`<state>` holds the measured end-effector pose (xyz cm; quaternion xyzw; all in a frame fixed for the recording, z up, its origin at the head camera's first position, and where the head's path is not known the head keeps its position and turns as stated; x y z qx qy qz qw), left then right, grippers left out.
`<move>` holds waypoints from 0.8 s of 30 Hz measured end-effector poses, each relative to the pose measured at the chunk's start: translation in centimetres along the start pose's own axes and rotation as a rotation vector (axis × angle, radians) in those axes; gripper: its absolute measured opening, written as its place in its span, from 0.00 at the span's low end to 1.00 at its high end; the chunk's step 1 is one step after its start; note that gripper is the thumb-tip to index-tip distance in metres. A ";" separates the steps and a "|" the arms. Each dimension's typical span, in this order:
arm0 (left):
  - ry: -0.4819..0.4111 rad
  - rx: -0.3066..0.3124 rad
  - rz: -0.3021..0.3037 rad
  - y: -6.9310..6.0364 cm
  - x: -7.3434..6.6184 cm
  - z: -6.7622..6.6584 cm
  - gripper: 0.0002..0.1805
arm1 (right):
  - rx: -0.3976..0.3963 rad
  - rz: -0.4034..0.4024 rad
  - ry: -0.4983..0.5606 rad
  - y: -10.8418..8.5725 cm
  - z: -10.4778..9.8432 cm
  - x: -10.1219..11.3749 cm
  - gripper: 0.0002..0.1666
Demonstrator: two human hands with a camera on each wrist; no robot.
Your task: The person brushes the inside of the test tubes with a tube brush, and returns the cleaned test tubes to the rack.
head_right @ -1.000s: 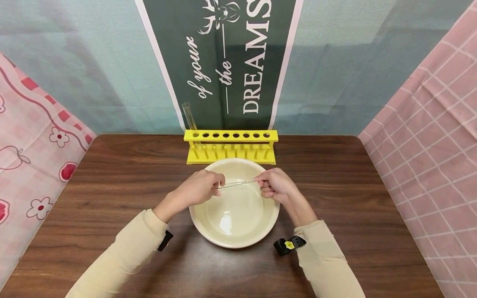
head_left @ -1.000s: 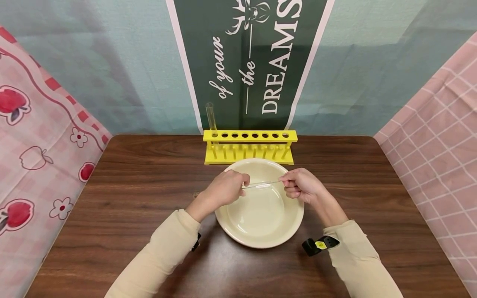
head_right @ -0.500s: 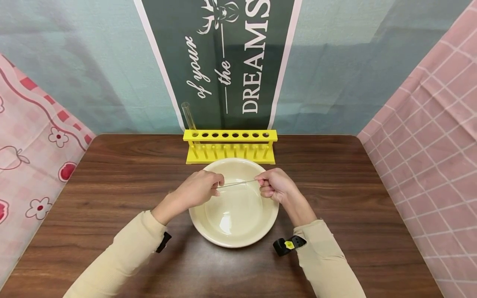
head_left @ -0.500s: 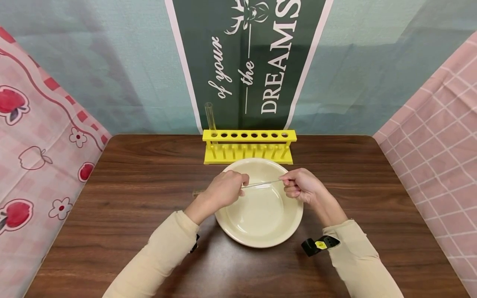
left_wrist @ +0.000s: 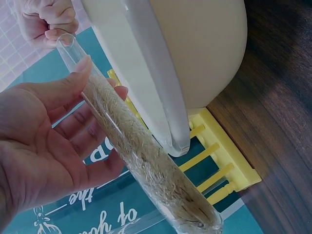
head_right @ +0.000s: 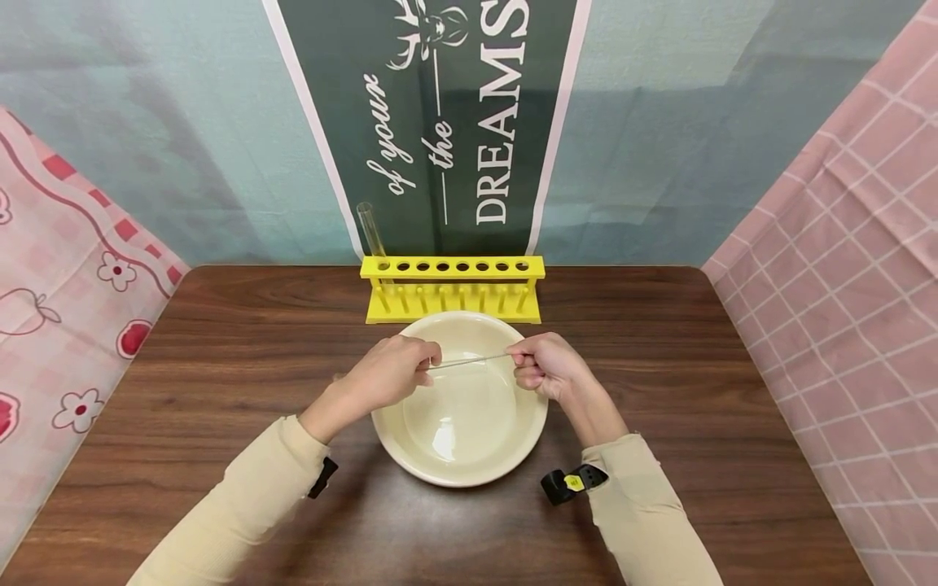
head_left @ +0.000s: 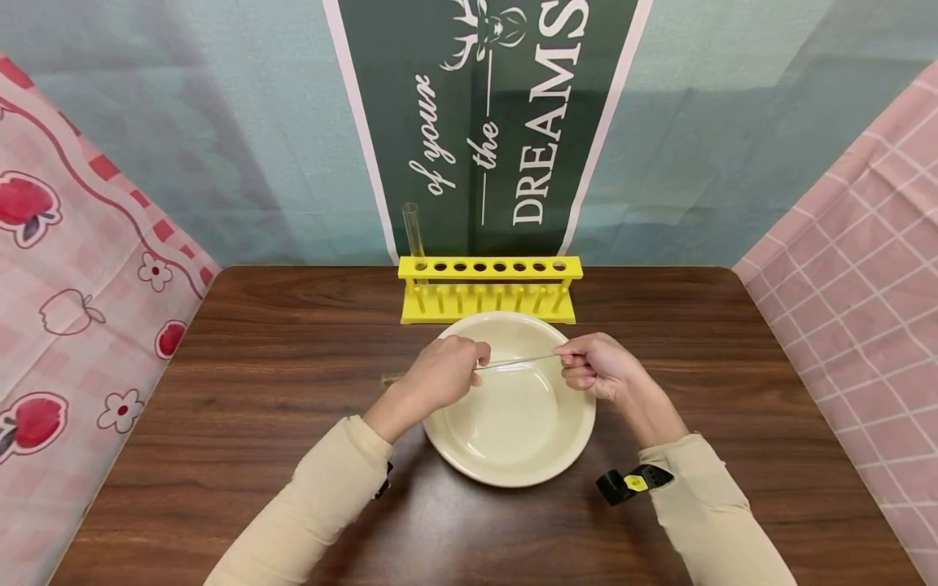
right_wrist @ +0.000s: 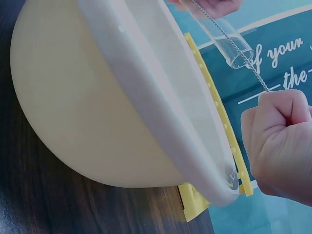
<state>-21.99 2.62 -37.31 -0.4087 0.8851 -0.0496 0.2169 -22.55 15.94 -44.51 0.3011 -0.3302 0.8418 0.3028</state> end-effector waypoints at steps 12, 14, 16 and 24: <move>-0.024 -0.019 0.022 -0.3 0.2 0.0 0.07 | 0.047 -0.040 0.024 -0.1 0.2 0.1 0.27; -0.025 -0.022 0.024 -0.3 0.2 0.0 0.07 | 0.059 -0.052 0.023 -0.1 0.3 0.1 0.27; -0.028 -0.019 0.022 -0.3 0.2 0.0 0.07 | 0.071 -0.061 0.021 -0.1 0.4 0.2 0.27; -0.047 0.007 0.011 -0.4 0.4 0.0 0.07 | 0.085 -0.084 0.002 -0.1 0.5 0.6 0.27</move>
Point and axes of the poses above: each hand's wrist, its own y-axis towards the middle knuckle, its own z-axis out of the palm, x = y × z, the point moved 10 cm from there along y, towards the middle knuckle, and after that the axes turned 13 degrees about x, right-handed, at the moved point
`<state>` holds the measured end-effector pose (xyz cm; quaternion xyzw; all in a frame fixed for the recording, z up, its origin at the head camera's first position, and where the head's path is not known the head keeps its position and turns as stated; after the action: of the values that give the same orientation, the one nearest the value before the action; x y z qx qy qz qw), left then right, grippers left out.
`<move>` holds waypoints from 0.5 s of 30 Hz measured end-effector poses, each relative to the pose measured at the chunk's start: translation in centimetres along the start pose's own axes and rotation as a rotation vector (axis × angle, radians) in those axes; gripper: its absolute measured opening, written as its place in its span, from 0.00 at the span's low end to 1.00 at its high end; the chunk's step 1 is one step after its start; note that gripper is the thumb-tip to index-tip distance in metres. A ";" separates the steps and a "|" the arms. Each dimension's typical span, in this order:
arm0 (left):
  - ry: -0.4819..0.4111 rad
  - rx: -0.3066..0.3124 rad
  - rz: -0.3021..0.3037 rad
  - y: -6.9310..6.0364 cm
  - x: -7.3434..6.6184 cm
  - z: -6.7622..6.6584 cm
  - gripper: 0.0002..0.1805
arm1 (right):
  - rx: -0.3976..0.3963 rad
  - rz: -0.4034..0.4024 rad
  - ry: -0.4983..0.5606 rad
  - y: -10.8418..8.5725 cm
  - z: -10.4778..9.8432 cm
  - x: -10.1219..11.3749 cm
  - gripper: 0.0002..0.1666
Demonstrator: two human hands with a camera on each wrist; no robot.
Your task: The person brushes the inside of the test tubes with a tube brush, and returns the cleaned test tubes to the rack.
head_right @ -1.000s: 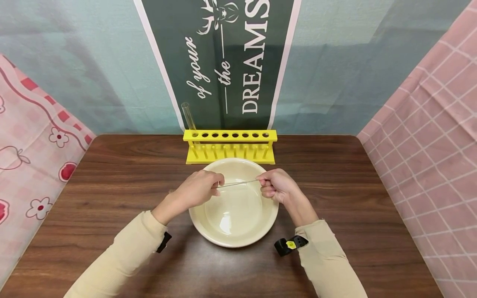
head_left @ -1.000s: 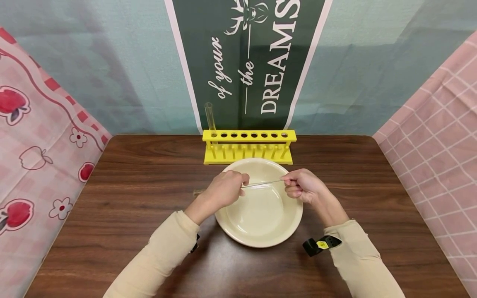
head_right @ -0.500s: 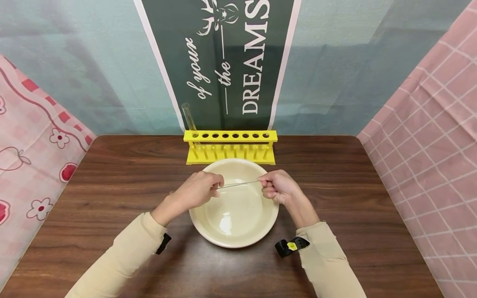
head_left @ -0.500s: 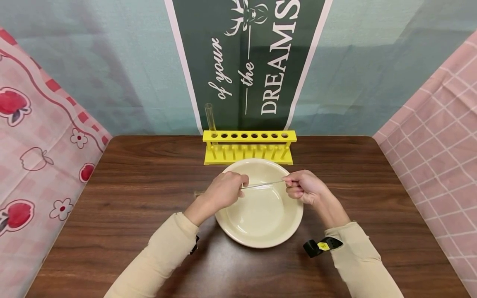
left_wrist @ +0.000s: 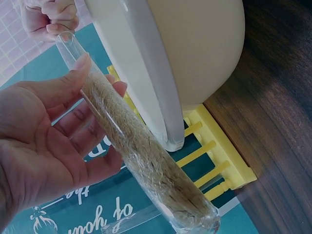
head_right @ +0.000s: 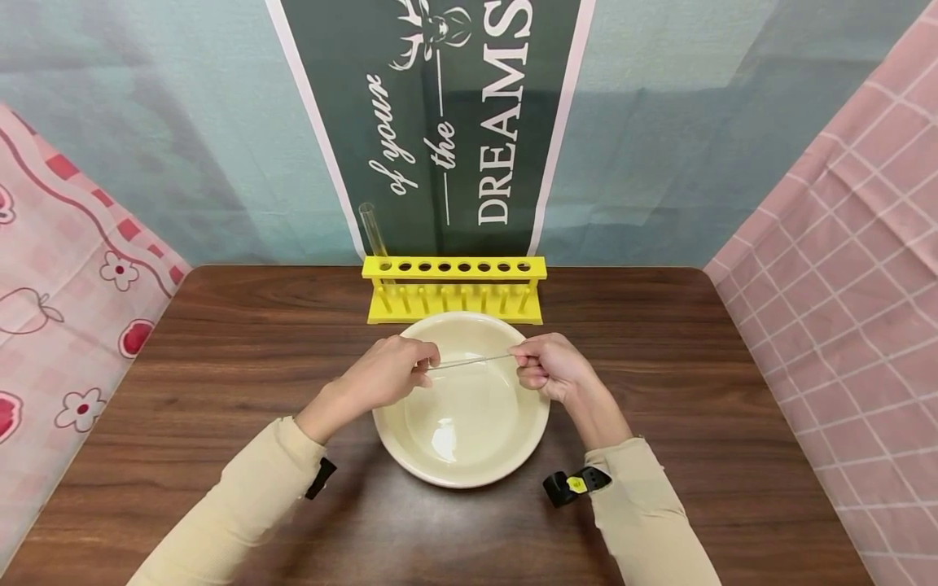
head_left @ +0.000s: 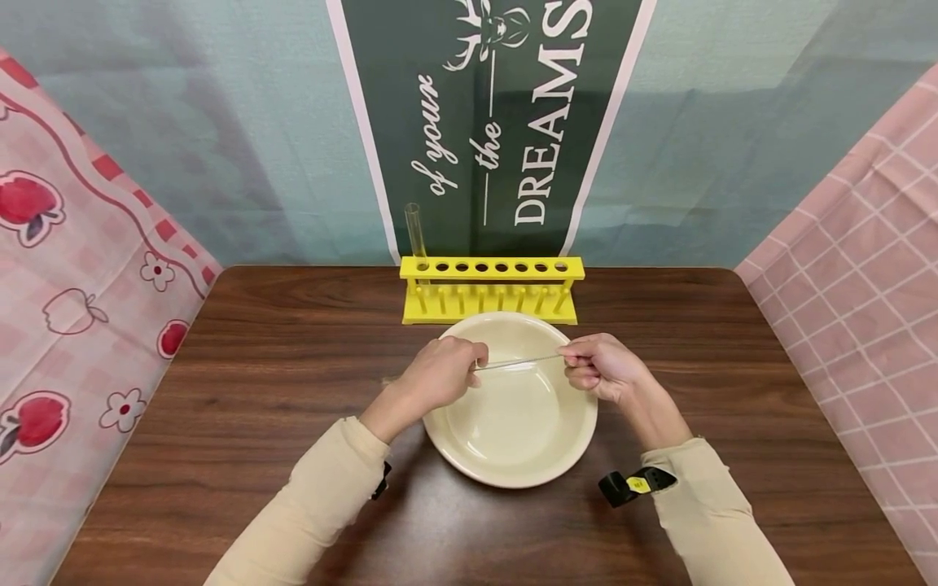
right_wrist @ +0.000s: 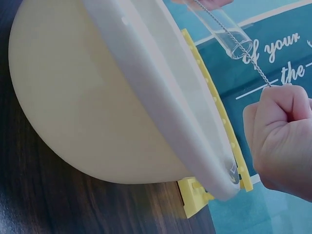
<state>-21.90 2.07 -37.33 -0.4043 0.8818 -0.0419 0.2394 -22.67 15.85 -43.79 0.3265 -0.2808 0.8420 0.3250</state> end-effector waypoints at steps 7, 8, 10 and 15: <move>-0.020 0.007 0.017 -0.2 0.1 0.2 0.07 | -0.003 -0.017 -0.015 -0.1 -0.2 0.1 0.27; -0.025 0.007 0.020 -0.2 0.1 0.2 0.07 | -0.003 -0.017 -0.017 -0.1 -0.2 0.0 0.27; -0.029 0.004 0.027 -0.3 0.1 0.2 0.07 | -0.001 -0.019 -0.019 -0.1 -0.2 0.1 0.27; -0.028 -0.003 0.024 -0.4 0.2 0.2 0.07 | 0.012 -0.028 -0.017 -0.1 -0.1 0.1 0.27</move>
<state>-21.63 1.70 -37.51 -0.3944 0.8832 -0.0321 0.2517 -22.68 15.98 -43.79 0.3393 -0.2741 0.8363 0.3322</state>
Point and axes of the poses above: each hand's wrist, its own y-axis towards the middle knuckle, its own z-axis out of the palm, x = y × z, the point moved 10 cm from there along y, towards the middle knuckle, and after that the axes turned 13 degrees about x, right-handed, at the moved point
